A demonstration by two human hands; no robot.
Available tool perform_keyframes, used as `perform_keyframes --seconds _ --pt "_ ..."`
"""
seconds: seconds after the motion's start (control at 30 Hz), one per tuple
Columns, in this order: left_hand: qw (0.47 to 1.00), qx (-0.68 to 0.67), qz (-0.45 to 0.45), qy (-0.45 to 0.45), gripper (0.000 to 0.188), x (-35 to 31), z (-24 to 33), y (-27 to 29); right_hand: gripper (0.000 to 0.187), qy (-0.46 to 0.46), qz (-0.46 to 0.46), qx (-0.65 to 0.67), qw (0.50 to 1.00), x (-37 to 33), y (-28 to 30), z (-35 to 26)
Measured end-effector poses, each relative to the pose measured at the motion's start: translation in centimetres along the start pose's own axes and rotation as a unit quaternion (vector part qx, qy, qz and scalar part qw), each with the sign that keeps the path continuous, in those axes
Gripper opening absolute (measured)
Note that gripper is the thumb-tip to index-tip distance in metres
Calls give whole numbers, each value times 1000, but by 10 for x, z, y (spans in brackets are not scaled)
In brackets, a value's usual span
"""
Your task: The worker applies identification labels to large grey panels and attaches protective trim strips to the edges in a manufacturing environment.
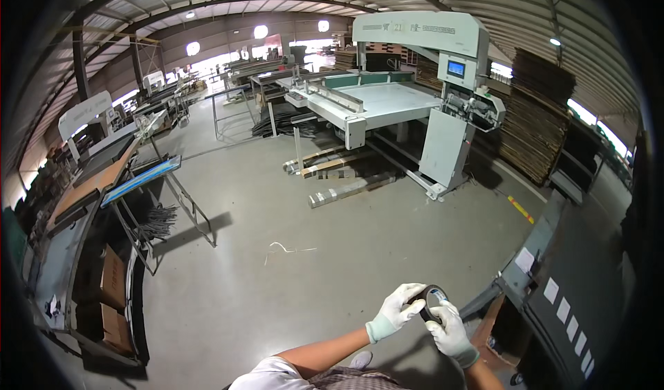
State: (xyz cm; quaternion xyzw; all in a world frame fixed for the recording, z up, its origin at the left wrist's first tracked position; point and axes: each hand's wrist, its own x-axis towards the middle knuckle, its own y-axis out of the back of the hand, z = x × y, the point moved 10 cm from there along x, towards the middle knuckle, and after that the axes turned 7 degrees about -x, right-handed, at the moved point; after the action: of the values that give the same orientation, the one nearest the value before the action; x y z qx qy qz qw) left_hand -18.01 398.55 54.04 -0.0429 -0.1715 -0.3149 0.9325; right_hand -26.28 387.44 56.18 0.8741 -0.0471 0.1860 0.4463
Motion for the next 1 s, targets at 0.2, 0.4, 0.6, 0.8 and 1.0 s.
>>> perform_keyframes --seconds 0.2,0.4,0.6,0.8,1.0 --pt "997 -68 -11 -35 40 -53 25 -25 17 -12 119 70 990 -73 17 -52" --pt "988 -144 -48 34 37 -89 63 -26 29 -17 58 42 997 -126 14 -83" --pt "965 -191 -177 38 25 -124 65 -2 33 -36 75 -7 997 -139 -14 -139" --pt "949 11 -294 118 22 -146 47 59 40 15 -13 -7 1000 -130 -99 -185" --pt "927 -19 -363 90 6 -183 14 6 40 -265 58 120 955 -177 -89 -205"
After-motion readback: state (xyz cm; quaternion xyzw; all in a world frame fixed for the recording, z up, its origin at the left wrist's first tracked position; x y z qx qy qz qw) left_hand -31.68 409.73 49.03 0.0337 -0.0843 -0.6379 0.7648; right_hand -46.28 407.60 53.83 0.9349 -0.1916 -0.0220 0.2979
